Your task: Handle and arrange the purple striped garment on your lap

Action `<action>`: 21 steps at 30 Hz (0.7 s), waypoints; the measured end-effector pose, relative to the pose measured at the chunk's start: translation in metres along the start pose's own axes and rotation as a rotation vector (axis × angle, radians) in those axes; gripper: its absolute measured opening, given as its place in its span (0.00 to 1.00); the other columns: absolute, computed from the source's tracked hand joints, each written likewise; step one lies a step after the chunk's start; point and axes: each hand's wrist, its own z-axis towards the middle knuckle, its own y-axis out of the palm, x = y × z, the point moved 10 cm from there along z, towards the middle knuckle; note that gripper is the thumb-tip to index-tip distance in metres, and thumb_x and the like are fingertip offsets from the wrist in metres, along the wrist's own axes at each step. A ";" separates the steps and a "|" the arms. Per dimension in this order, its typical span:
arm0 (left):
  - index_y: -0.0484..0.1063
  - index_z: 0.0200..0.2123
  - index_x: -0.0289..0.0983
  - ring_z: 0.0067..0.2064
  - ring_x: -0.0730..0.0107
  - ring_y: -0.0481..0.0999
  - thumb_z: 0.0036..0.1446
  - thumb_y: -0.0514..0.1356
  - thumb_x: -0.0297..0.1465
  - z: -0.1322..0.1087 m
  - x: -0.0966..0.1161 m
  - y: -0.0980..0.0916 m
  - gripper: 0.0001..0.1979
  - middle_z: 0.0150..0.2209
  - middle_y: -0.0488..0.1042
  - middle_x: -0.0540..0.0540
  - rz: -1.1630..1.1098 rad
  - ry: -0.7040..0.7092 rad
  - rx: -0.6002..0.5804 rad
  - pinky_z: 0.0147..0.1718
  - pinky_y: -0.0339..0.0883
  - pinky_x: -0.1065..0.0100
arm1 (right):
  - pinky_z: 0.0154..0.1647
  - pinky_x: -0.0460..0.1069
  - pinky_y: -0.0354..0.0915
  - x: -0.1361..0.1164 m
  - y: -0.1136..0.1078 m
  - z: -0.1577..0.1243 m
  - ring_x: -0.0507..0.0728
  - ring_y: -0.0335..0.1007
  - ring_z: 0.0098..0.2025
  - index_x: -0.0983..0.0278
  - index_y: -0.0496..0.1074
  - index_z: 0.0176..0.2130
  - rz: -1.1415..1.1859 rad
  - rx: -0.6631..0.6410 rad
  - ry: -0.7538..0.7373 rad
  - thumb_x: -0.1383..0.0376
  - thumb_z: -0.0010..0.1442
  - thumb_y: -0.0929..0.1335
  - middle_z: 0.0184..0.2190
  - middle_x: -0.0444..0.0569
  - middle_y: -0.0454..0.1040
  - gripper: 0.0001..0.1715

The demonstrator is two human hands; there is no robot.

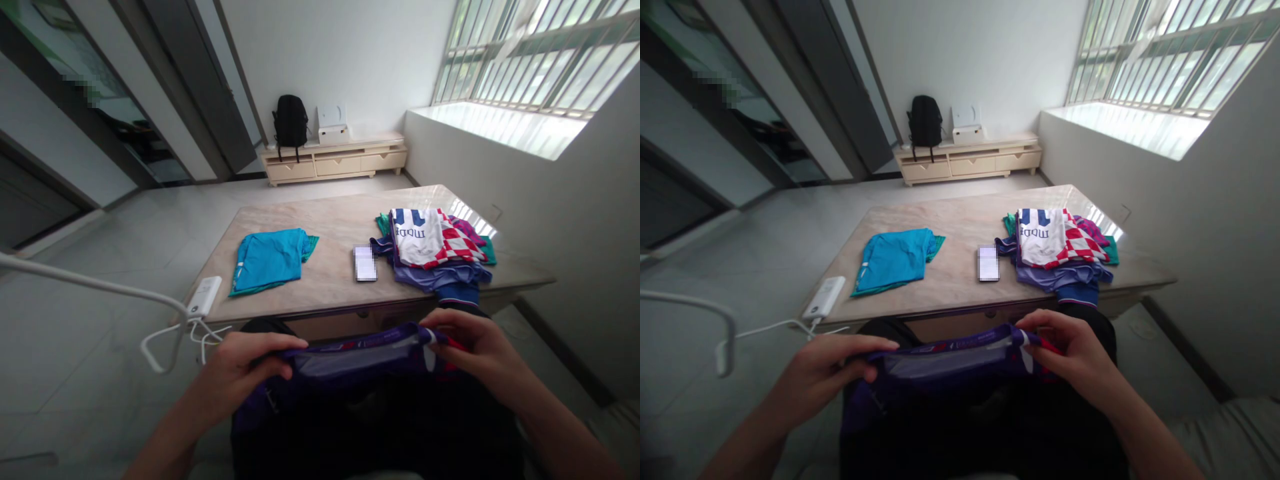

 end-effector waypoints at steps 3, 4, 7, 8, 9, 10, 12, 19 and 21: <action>0.81 0.52 0.45 0.30 0.69 0.83 0.66 0.61 0.31 -0.001 -0.006 -0.002 0.14 0.27 0.84 0.53 0.040 -0.040 0.004 0.41 0.74 0.70 | 0.38 0.47 0.72 -0.001 0.008 0.001 0.57 0.76 0.39 0.61 0.82 0.45 -0.083 -0.148 -0.025 0.58 0.57 0.78 0.40 0.50 0.79 0.17; 0.80 0.54 0.45 0.30 0.69 0.83 0.66 0.60 0.31 -0.002 -0.008 -0.002 0.16 0.27 0.84 0.53 0.050 -0.052 0.002 0.42 0.74 0.69 | 0.37 0.47 0.71 -0.004 0.008 0.001 0.56 0.76 0.38 0.62 0.83 0.44 -0.111 -0.167 -0.057 0.58 0.57 0.78 0.39 0.50 0.78 0.16; 0.77 0.58 0.45 0.31 0.70 0.83 0.66 0.59 0.29 -0.006 -0.011 0.003 0.19 0.28 0.84 0.54 0.048 -0.059 -0.069 0.43 0.74 0.70 | 0.35 0.47 0.69 -0.016 0.000 0.000 0.55 0.73 0.35 0.63 0.83 0.37 -0.135 -0.117 -0.194 0.59 0.58 0.77 0.34 0.49 0.76 0.10; 0.77 0.58 0.46 0.32 0.70 0.84 0.66 0.60 0.29 -0.007 -0.012 0.006 0.19 0.30 0.85 0.53 0.051 -0.057 -0.111 0.44 0.74 0.70 | 0.35 0.47 0.69 -0.020 -0.002 -0.002 0.55 0.73 0.35 0.62 0.83 0.35 -0.125 -0.093 -0.237 0.59 0.58 0.77 0.33 0.49 0.76 0.08; 0.78 0.57 0.46 0.34 0.69 0.84 0.66 0.61 0.29 -0.008 -0.012 0.009 0.18 0.34 0.86 0.52 0.059 -0.053 -0.153 0.44 0.74 0.71 | 0.35 0.48 0.69 -0.023 -0.004 -0.003 0.56 0.74 0.35 0.61 0.83 0.35 -0.105 -0.077 -0.271 0.60 0.59 0.77 0.34 0.50 0.76 0.07; 0.79 0.55 0.46 0.36 0.69 0.84 0.65 0.61 0.30 -0.009 -0.011 0.011 0.16 0.37 0.86 0.51 0.072 -0.042 -0.188 0.44 0.74 0.71 | 0.35 0.48 0.70 -0.026 -0.006 -0.004 0.56 0.74 0.36 0.61 0.83 0.35 -0.082 -0.069 -0.300 0.60 0.59 0.77 0.34 0.50 0.77 0.06; 0.81 0.51 0.45 0.39 0.67 0.84 0.67 0.60 0.30 -0.009 -0.006 0.013 0.13 0.42 0.85 0.49 0.087 0.006 -0.225 0.43 0.74 0.71 | 0.35 0.49 0.70 -0.029 -0.006 -0.007 0.57 0.75 0.35 0.59 0.84 0.37 -0.042 -0.083 -0.349 0.62 0.60 0.76 0.33 0.51 0.78 0.04; 0.83 0.42 0.42 0.44 0.64 0.77 0.68 0.59 0.26 0.000 0.035 0.008 0.11 0.42 0.80 0.43 0.382 0.333 0.066 0.43 0.70 0.68 | 0.33 0.50 0.67 -0.048 0.010 -0.014 0.55 0.72 0.29 0.55 0.84 0.38 0.089 -0.261 -0.467 0.61 0.62 0.75 0.28 0.48 0.78 0.03; 0.84 0.43 0.44 0.36 0.70 0.74 0.66 0.61 0.26 0.003 0.042 0.009 0.11 0.37 0.77 0.46 0.478 0.347 0.207 0.36 0.67 0.71 | 0.34 0.52 0.66 -0.055 0.019 -0.013 0.55 0.71 0.29 0.54 0.84 0.38 0.131 -0.310 -0.488 0.60 0.63 0.75 0.27 0.47 0.78 0.03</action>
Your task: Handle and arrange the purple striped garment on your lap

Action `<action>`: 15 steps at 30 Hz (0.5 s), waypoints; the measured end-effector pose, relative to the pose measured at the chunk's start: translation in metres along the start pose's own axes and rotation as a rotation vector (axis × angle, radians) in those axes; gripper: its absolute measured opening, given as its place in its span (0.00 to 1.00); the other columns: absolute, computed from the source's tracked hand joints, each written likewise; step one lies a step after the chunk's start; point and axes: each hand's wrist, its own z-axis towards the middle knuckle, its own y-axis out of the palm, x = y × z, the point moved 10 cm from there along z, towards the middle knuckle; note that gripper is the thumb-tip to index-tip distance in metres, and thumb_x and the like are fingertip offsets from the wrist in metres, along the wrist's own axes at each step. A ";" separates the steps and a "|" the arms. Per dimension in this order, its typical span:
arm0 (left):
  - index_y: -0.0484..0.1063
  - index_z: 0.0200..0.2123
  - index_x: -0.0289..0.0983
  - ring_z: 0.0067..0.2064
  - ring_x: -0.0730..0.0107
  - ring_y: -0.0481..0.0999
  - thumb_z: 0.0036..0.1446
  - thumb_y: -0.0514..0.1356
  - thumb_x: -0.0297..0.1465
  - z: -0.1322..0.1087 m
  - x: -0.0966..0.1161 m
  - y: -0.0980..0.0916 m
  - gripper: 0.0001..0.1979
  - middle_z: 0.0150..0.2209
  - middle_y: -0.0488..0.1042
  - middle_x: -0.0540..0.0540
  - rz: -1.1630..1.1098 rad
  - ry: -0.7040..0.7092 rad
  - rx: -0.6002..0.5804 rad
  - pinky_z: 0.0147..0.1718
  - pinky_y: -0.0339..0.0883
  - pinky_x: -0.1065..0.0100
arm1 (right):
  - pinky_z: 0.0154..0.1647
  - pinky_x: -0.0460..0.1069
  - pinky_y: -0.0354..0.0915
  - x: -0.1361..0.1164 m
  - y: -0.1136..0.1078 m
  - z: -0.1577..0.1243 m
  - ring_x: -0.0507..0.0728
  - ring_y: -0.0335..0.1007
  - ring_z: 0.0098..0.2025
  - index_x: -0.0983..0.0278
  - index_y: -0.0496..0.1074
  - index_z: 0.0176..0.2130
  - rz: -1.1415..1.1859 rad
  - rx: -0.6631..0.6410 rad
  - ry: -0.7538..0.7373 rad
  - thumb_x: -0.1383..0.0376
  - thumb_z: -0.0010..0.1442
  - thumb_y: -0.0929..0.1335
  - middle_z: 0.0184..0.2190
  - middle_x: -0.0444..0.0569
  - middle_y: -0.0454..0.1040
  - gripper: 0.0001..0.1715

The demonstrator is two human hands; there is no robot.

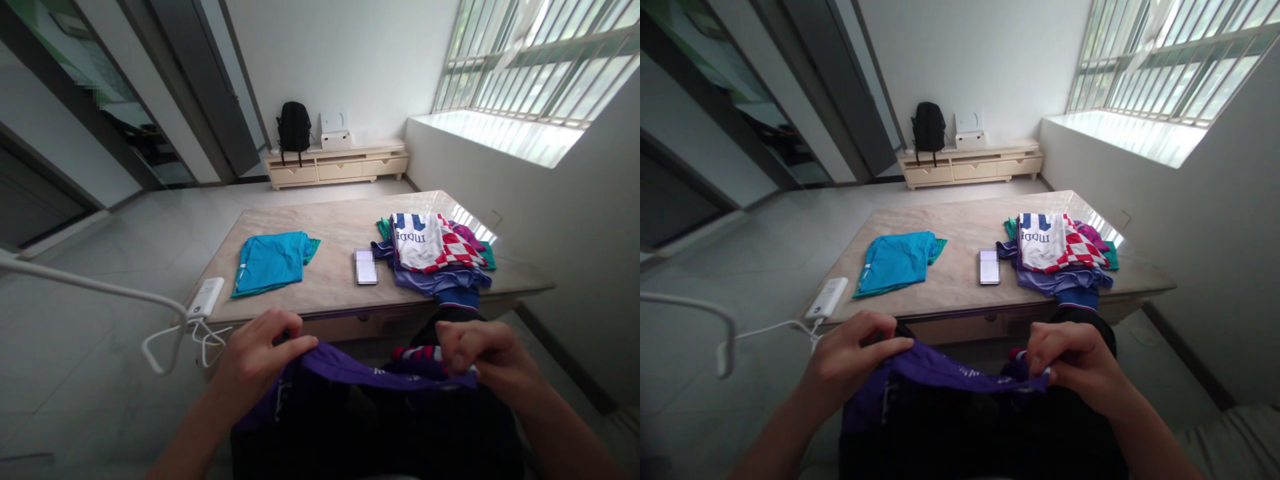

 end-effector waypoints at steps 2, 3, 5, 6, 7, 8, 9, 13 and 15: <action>0.84 0.45 0.44 0.31 0.74 0.71 0.67 0.60 0.25 0.004 0.008 0.006 0.13 0.35 0.75 0.47 -0.023 0.012 0.051 0.31 0.64 0.73 | 0.35 0.53 0.65 0.001 0.007 0.006 0.55 0.70 0.30 0.54 0.84 0.37 0.043 -0.022 -0.004 0.59 0.62 0.76 0.26 0.47 0.77 0.04; 0.84 0.46 0.44 0.30 0.75 0.71 0.67 0.59 0.24 0.007 0.012 0.010 0.14 0.36 0.76 0.47 -0.070 0.017 0.053 0.30 0.64 0.73 | 0.35 0.53 0.65 0.003 0.010 0.009 0.56 0.70 0.30 0.54 0.84 0.37 0.063 -0.029 0.002 0.59 0.62 0.76 0.26 0.48 0.77 0.03; 0.83 0.48 0.43 0.30 0.74 0.73 0.68 0.58 0.25 0.012 0.019 0.018 0.14 0.36 0.78 0.46 -0.193 0.022 0.032 0.30 0.66 0.73 | 0.37 0.55 0.65 0.011 0.016 0.013 0.57 0.70 0.31 0.54 0.84 0.36 0.105 -0.042 0.026 0.59 0.61 0.76 0.26 0.48 0.77 0.03; 0.83 0.48 0.43 0.31 0.73 0.75 0.68 0.59 0.26 0.015 0.021 0.021 0.14 0.35 0.79 0.45 -0.257 0.019 0.017 0.31 0.66 0.72 | 0.38 0.55 0.65 0.016 0.017 0.015 0.57 0.70 0.32 0.54 0.84 0.36 0.132 -0.048 0.043 0.59 0.61 0.76 0.27 0.48 0.76 0.03; 0.83 0.48 0.43 0.31 0.72 0.76 0.69 0.59 0.27 0.017 0.023 0.025 0.13 0.34 0.80 0.45 -0.319 0.013 -0.007 0.31 0.67 0.72 | 0.38 0.55 0.66 0.021 0.019 0.015 0.58 0.70 0.33 0.55 0.84 0.36 0.164 -0.056 0.067 0.59 0.60 0.76 0.27 0.48 0.76 0.03; 0.83 0.49 0.43 0.30 0.72 0.77 0.69 0.58 0.28 0.018 0.025 0.027 0.13 0.33 0.81 0.45 -0.375 0.006 -0.035 0.31 0.67 0.72 | 0.38 0.55 0.66 0.027 0.020 0.015 0.58 0.71 0.34 0.55 0.84 0.36 0.199 -0.065 0.094 0.60 0.60 0.76 0.28 0.48 0.76 0.03; 0.83 0.49 0.43 0.30 0.71 0.78 0.70 0.58 0.29 0.019 0.026 0.030 0.13 0.33 0.81 0.45 -0.422 -0.005 -0.063 0.30 0.67 0.71 | 0.39 0.55 0.67 0.033 0.021 0.015 0.58 0.72 0.35 0.55 0.84 0.37 0.237 -0.072 0.120 0.61 0.61 0.76 0.29 0.48 0.76 0.03; 0.82 0.50 0.40 0.32 0.69 0.80 0.70 0.56 0.28 0.022 0.032 0.031 0.14 0.34 0.82 0.44 -0.631 -0.052 -0.071 0.32 0.68 0.70 | 0.39 0.54 0.70 0.048 0.016 0.011 0.55 0.73 0.32 0.56 0.83 0.37 0.386 -0.041 0.183 0.62 0.61 0.76 0.29 0.46 0.75 0.03; 0.81 0.49 0.39 0.39 0.66 0.82 0.71 0.54 0.26 0.024 0.032 0.033 0.15 0.39 0.83 0.42 -0.743 -0.109 -0.052 0.39 0.71 0.70 | 0.32 0.49 0.68 0.052 0.013 0.009 0.53 0.71 0.29 0.57 0.82 0.37 0.430 -0.019 0.211 0.60 0.60 0.77 0.29 0.45 0.74 0.04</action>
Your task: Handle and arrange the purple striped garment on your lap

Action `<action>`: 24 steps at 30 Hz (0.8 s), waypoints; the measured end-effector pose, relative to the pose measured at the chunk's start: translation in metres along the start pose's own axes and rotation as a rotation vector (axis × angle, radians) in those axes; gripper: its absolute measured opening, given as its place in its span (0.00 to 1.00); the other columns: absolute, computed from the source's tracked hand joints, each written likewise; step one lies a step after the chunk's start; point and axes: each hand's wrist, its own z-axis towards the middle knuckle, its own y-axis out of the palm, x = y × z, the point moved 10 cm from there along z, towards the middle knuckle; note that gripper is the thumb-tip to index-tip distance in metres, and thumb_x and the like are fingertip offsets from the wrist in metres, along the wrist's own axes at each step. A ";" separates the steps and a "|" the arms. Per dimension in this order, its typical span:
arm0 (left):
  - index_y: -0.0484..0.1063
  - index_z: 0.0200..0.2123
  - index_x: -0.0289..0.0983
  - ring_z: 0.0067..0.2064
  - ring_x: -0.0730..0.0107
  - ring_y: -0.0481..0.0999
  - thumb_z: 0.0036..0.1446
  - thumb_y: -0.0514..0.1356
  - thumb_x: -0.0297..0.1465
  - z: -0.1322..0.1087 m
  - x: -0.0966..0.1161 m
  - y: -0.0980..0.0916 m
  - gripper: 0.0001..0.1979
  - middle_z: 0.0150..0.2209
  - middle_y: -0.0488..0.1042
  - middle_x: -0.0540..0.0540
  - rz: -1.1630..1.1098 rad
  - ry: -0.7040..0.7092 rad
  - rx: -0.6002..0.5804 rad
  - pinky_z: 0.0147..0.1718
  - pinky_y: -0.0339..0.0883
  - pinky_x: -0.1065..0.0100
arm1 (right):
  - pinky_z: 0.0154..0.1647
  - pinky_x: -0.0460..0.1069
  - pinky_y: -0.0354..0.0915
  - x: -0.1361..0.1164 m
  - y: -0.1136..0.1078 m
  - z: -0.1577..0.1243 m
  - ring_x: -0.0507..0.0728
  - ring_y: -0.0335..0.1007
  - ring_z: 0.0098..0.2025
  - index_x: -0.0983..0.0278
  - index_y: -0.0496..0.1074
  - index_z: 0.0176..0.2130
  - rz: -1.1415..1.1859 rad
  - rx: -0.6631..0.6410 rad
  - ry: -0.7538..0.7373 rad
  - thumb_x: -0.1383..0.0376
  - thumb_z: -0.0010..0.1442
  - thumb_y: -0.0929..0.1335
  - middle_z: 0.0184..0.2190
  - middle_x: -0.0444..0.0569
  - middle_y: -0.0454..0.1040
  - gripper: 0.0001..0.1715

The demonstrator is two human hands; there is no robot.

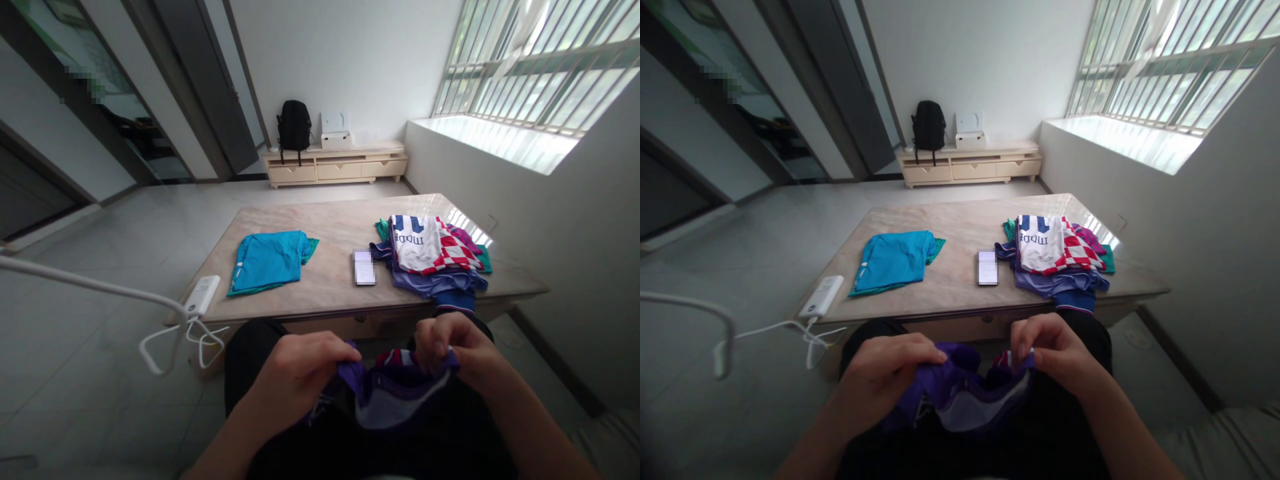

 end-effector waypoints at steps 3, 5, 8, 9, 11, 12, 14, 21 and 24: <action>0.81 0.47 0.39 0.48 0.64 0.82 0.72 0.53 0.26 0.005 -0.005 0.013 0.15 0.47 0.82 0.41 -0.115 -0.073 -0.027 0.48 0.71 0.69 | 0.29 0.46 0.64 0.006 0.005 0.003 0.52 0.70 0.29 0.60 0.83 0.35 -0.049 -0.008 0.067 0.60 0.58 0.78 0.29 0.47 0.75 0.06; 0.82 0.46 0.39 0.48 0.64 0.81 0.71 0.56 0.32 0.007 -0.008 0.025 0.13 0.46 0.82 0.41 -0.192 -0.097 -0.050 0.49 0.71 0.69 | 0.31 0.46 0.64 0.011 0.011 0.007 0.52 0.70 0.31 0.61 0.83 0.36 -0.131 -0.001 0.114 0.61 0.58 0.78 0.30 0.48 0.76 0.06; 0.83 0.43 0.37 0.44 0.63 0.81 0.69 0.58 0.43 0.009 -0.015 0.040 0.18 0.42 0.82 0.41 -0.323 -0.148 -0.017 0.45 0.71 0.68 | 0.33 0.46 0.63 0.017 0.018 0.013 0.52 0.68 0.33 0.62 0.84 0.36 -0.233 0.048 0.157 0.62 0.59 0.78 0.32 0.48 0.74 0.06; 0.82 0.42 0.37 0.42 0.63 0.81 0.69 0.58 0.45 0.009 -0.018 0.044 0.19 0.41 0.81 0.41 -0.348 -0.170 0.007 0.43 0.70 0.68 | 0.33 0.46 0.63 0.018 0.019 0.014 0.52 0.68 0.34 0.62 0.84 0.36 -0.256 0.066 0.158 0.61 0.58 0.78 0.33 0.48 0.73 0.07; 0.80 0.41 0.37 0.42 0.63 0.80 0.69 0.59 0.43 0.006 -0.026 0.050 0.17 0.39 0.80 0.42 -0.344 -0.218 0.054 0.43 0.70 0.67 | 0.32 0.46 0.63 0.019 0.020 0.015 0.52 0.66 0.35 0.63 0.84 0.36 -0.287 0.101 0.141 0.61 0.58 0.78 0.36 0.48 0.71 0.08; 0.79 0.41 0.37 0.42 0.63 0.80 0.69 0.59 0.39 0.004 -0.030 0.053 0.13 0.39 0.80 0.43 -0.324 -0.246 0.072 0.43 0.70 0.67 | 0.32 0.45 0.63 0.019 0.019 0.015 0.51 0.66 0.35 0.63 0.84 0.36 -0.301 0.118 0.131 0.61 0.58 0.78 0.37 0.47 0.70 0.08; 0.77 0.42 0.38 0.42 0.64 0.80 0.69 0.58 0.33 0.001 -0.038 0.055 0.08 0.40 0.80 0.45 -0.275 -0.309 0.097 0.44 0.70 0.68 | 0.31 0.45 0.62 0.019 0.018 0.013 0.51 0.66 0.34 0.62 0.84 0.37 -0.334 0.133 0.123 0.61 0.59 0.77 0.35 0.46 0.70 0.07; 0.68 0.59 0.43 0.49 0.67 0.81 0.67 0.55 0.25 0.007 -0.044 0.053 0.19 0.48 0.81 0.48 -0.142 -0.417 0.008 0.50 0.69 0.70 | 0.39 0.48 0.66 0.018 0.015 0.010 0.55 0.72 0.39 0.62 0.81 0.41 -0.609 0.176 0.136 0.59 0.61 0.76 0.37 0.47 0.77 0.10; 0.62 0.68 0.48 0.50 0.68 0.81 0.68 0.54 0.24 0.011 -0.036 0.056 0.27 0.50 0.81 0.50 -0.079 -0.420 -0.092 0.53 0.68 0.70 | 0.39 0.49 0.66 0.018 0.013 0.010 0.55 0.72 0.38 0.62 0.79 0.40 -0.717 0.207 0.150 0.57 0.61 0.76 0.36 0.46 0.78 0.11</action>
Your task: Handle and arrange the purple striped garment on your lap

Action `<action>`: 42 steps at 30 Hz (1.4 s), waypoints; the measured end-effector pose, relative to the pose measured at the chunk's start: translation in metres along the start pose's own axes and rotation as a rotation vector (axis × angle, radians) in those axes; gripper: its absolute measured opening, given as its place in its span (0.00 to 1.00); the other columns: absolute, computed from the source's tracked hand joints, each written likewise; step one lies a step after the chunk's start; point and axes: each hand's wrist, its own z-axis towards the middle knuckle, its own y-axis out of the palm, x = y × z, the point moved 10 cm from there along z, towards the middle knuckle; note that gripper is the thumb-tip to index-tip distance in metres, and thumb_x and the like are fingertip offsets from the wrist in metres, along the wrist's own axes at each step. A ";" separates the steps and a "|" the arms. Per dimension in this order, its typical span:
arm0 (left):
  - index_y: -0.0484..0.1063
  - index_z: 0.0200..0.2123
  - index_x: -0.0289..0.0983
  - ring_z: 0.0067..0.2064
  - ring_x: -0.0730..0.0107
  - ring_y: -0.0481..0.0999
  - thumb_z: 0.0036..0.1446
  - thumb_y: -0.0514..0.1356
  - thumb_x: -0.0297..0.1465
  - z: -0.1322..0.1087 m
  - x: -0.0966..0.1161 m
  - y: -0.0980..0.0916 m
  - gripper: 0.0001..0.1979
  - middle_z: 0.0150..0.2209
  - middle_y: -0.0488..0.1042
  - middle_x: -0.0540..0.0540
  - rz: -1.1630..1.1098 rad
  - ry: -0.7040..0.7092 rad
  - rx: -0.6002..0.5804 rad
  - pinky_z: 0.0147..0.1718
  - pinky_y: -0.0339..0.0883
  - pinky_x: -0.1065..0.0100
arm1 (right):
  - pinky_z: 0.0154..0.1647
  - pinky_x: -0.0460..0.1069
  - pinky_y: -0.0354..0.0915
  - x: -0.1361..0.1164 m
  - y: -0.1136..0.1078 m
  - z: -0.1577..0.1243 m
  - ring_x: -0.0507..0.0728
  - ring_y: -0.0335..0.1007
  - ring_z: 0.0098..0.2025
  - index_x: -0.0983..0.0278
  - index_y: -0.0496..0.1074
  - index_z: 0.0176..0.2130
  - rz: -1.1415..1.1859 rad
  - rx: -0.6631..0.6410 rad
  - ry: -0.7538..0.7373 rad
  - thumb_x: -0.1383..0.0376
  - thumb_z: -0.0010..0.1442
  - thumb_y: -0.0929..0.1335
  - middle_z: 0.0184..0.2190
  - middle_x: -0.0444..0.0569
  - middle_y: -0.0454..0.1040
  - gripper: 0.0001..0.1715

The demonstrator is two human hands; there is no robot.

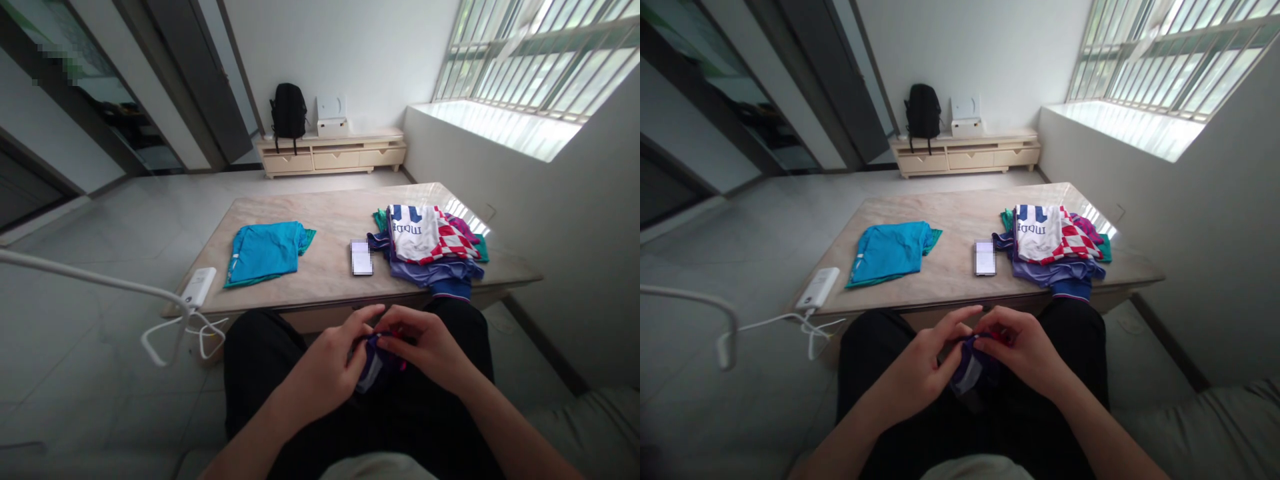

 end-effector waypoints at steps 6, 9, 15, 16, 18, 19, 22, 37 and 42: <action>0.60 0.70 0.50 0.48 0.69 0.81 0.68 0.54 0.25 -0.001 0.006 0.001 0.29 0.50 0.81 0.51 0.060 0.010 -0.036 0.53 0.69 0.70 | 0.36 0.48 0.66 0.002 0.001 -0.002 0.53 0.70 0.34 0.62 0.77 0.38 -0.041 0.003 0.001 0.60 0.60 0.76 0.33 0.43 0.77 0.09; 0.60 0.70 0.47 0.50 0.67 0.81 0.70 0.52 0.28 0.000 0.005 0.004 0.27 0.51 0.81 0.48 0.076 0.021 -0.016 0.54 0.69 0.68 | 0.36 0.48 0.66 0.004 0.000 -0.002 0.54 0.72 0.35 0.62 0.77 0.38 -0.058 0.026 0.003 0.61 0.60 0.76 0.34 0.43 0.78 0.08; 0.63 0.70 0.42 0.48 0.61 0.81 0.68 0.57 0.32 0.006 0.012 0.009 0.28 0.46 0.83 0.45 0.127 0.128 0.046 0.50 0.73 0.65 | 0.34 0.47 0.66 0.005 -0.003 -0.002 0.53 0.72 0.35 0.62 0.75 0.34 -0.115 0.104 -0.016 0.66 0.57 0.76 0.32 0.42 0.76 0.07; 0.63 0.69 0.42 0.48 0.61 0.82 0.68 0.57 0.32 0.007 0.013 0.010 0.28 0.46 0.83 0.45 0.144 0.146 0.044 0.50 0.74 0.65 | 0.34 0.46 0.65 0.004 -0.004 -0.002 0.53 0.71 0.35 0.62 0.75 0.33 -0.116 0.113 -0.026 0.66 0.57 0.76 0.32 0.42 0.75 0.07; 0.64 0.69 0.42 0.48 0.61 0.82 0.67 0.57 0.31 0.008 0.014 0.011 0.27 0.45 0.83 0.45 0.177 0.180 0.035 0.50 0.74 0.64 | 0.33 0.46 0.65 0.004 -0.003 -0.002 0.53 0.70 0.35 0.62 0.74 0.31 -0.100 0.120 -0.040 0.65 0.57 0.77 0.32 0.42 0.73 0.10; 0.65 0.69 0.42 0.48 0.61 0.82 0.67 0.57 0.31 0.008 0.014 0.012 0.27 0.46 0.83 0.44 0.193 0.196 0.030 0.50 0.74 0.64 | 0.32 0.46 0.66 0.006 -0.002 -0.002 0.53 0.70 0.35 0.62 0.73 0.31 -0.082 0.117 -0.034 0.64 0.57 0.77 0.32 0.42 0.72 0.11; 0.66 0.68 0.42 0.49 0.60 0.82 0.67 0.57 0.28 0.008 0.014 0.014 0.26 0.48 0.83 0.44 0.230 0.238 0.010 0.51 0.75 0.63 | 0.32 0.46 0.66 0.017 0.002 -0.002 0.53 0.70 0.33 0.63 0.73 0.32 0.007 0.085 0.028 0.60 0.55 0.79 0.30 0.42 0.72 0.14; 0.67 0.64 0.38 0.42 0.58 0.77 0.66 0.50 0.18 -0.012 0.025 0.014 0.26 0.43 0.80 0.43 0.535 0.433 -0.055 0.41 0.74 0.59 | 0.42 0.49 0.68 0.051 0.029 0.000 0.57 0.74 0.39 0.63 0.78 0.40 -0.176 -0.253 -0.016 0.57 0.59 0.76 0.36 0.45 0.77 0.13; 0.69 0.62 0.38 0.38 0.64 0.74 0.68 0.49 0.17 -0.027 0.044 -0.009 0.24 0.39 0.78 0.44 0.578 0.563 0.058 0.38 0.70 0.63 | 0.37 0.48 0.65 0.087 0.027 0.004 0.56 0.73 0.36 0.63 0.81 0.36 -0.318 -0.224 0.031 0.61 0.60 0.74 0.35 0.47 0.78 0.08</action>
